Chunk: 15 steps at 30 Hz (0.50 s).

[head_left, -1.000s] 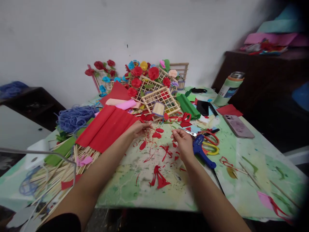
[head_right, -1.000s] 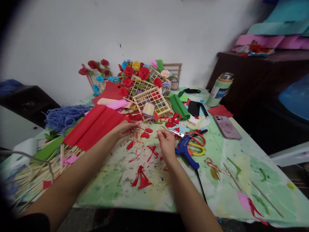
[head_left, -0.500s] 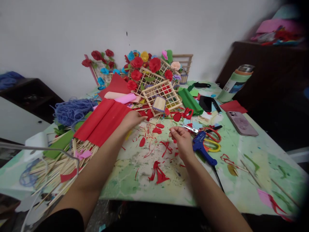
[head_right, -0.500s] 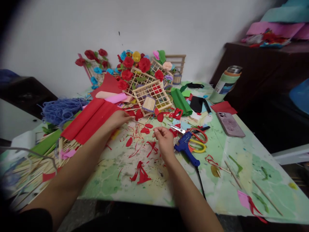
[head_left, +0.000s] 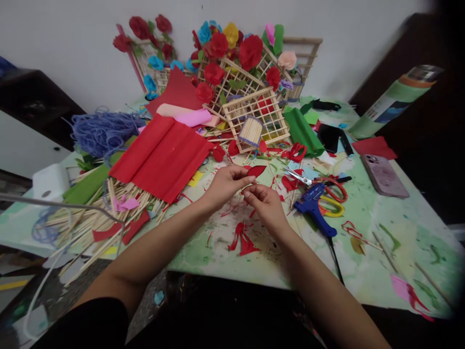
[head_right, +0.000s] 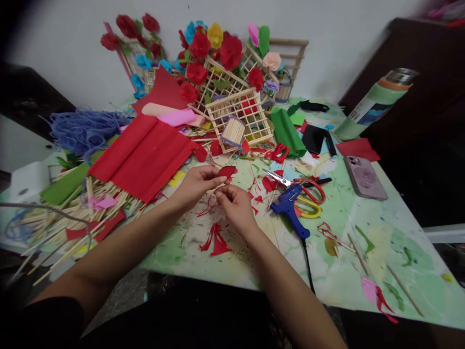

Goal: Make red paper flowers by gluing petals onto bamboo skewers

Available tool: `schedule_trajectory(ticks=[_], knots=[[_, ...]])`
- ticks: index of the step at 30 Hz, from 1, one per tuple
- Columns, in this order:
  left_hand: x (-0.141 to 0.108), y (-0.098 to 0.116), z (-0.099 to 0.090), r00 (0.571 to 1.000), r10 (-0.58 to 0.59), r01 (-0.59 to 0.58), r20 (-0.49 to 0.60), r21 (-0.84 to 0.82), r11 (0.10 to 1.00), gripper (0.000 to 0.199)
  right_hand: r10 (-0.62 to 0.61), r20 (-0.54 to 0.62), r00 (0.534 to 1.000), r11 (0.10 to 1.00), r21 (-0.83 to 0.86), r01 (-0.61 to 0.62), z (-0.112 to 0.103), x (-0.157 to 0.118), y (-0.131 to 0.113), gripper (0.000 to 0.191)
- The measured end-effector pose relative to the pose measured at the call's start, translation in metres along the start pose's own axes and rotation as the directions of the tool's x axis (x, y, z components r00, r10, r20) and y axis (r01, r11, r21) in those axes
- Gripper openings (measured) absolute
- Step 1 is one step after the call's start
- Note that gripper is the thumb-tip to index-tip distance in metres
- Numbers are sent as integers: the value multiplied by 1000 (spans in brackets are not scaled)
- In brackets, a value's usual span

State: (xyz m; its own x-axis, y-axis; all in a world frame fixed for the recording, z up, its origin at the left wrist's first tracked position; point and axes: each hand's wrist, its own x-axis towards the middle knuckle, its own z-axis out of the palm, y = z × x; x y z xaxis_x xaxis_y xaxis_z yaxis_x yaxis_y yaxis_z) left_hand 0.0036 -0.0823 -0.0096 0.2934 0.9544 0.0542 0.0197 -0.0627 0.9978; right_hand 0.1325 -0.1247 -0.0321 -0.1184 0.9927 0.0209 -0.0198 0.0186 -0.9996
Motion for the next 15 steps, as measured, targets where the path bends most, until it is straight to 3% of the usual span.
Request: schedule_trajectory(ticks=[7, 12, 15], knots=[[-1, -10, -5, 989, -147, 135, -20, -288, 948, 23, -19, 33, 999, 971, -239, 27, 2, -2, 3, 16], [1, -7, -6, 958, -288, 267, 12, -416, 869, 23, -216, 42, 976, 814, -544, 203, 1, -4, 5, 15], [1, -8, -5, 936, -349, 318, 32, -498, 807, 21, -239, 39, 970, 797, -563, 219, 2, -4, 4, 16]])
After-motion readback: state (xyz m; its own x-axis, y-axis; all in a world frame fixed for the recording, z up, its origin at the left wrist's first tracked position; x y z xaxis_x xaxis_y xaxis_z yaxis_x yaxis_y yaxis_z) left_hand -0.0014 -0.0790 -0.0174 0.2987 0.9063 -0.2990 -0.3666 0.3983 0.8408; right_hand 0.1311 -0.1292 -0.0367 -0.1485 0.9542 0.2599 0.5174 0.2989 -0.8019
